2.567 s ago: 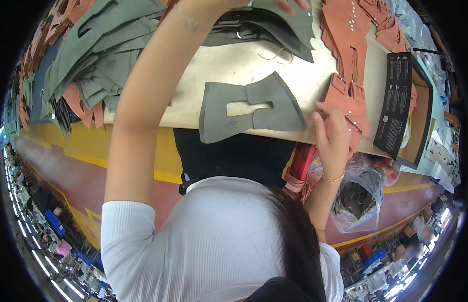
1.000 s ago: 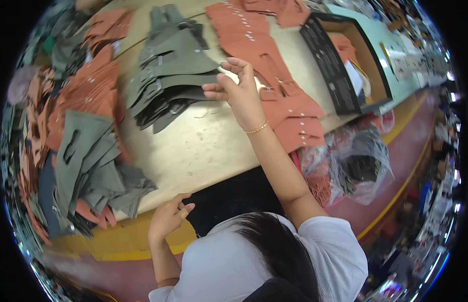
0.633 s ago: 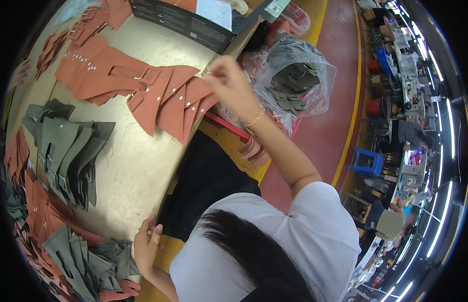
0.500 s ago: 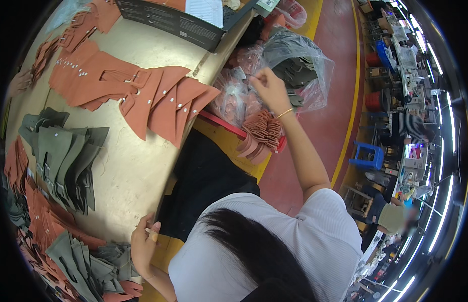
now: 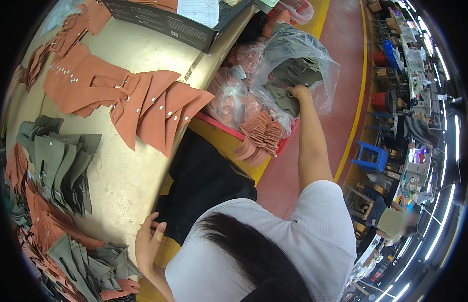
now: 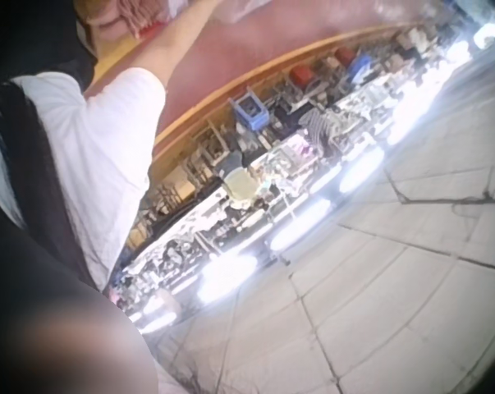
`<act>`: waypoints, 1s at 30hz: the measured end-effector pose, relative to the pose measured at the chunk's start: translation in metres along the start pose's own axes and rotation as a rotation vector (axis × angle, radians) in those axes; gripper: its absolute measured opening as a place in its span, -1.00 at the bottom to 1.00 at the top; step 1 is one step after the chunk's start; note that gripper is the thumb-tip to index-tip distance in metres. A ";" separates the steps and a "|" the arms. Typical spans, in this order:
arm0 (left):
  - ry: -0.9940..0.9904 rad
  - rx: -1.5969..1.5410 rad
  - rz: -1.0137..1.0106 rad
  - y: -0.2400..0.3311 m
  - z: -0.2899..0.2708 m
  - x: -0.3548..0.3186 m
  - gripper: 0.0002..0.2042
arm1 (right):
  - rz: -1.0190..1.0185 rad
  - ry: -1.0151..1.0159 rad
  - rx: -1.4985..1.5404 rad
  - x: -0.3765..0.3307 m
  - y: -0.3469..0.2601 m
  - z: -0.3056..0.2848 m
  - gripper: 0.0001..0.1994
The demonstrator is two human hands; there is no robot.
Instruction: The person sorts and stacks olive-green and pink fabric pieces with metal buckles on a worktable. They repeatedly pick up pieces, align them, and place them into neat piles, occasionally moving stacks aside to access more items.
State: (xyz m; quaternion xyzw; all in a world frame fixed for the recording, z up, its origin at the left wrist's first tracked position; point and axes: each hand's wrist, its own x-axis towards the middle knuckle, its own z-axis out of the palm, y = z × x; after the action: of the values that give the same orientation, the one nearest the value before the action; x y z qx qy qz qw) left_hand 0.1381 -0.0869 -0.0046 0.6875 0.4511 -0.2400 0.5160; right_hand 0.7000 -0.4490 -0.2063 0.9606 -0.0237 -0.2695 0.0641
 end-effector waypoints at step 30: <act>-0.300 -1.625 0.684 0.055 0.004 0.006 0.10 | -2.155 -0.308 0.791 -0.392 -0.270 -0.130 -0.79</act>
State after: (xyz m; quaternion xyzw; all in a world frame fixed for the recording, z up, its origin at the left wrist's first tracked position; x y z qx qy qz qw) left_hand 0.1890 -0.0916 0.0163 0.1681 0.1800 0.2331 0.9407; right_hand 0.4364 -0.1353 0.0689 0.3926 0.7171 -0.2724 -0.5073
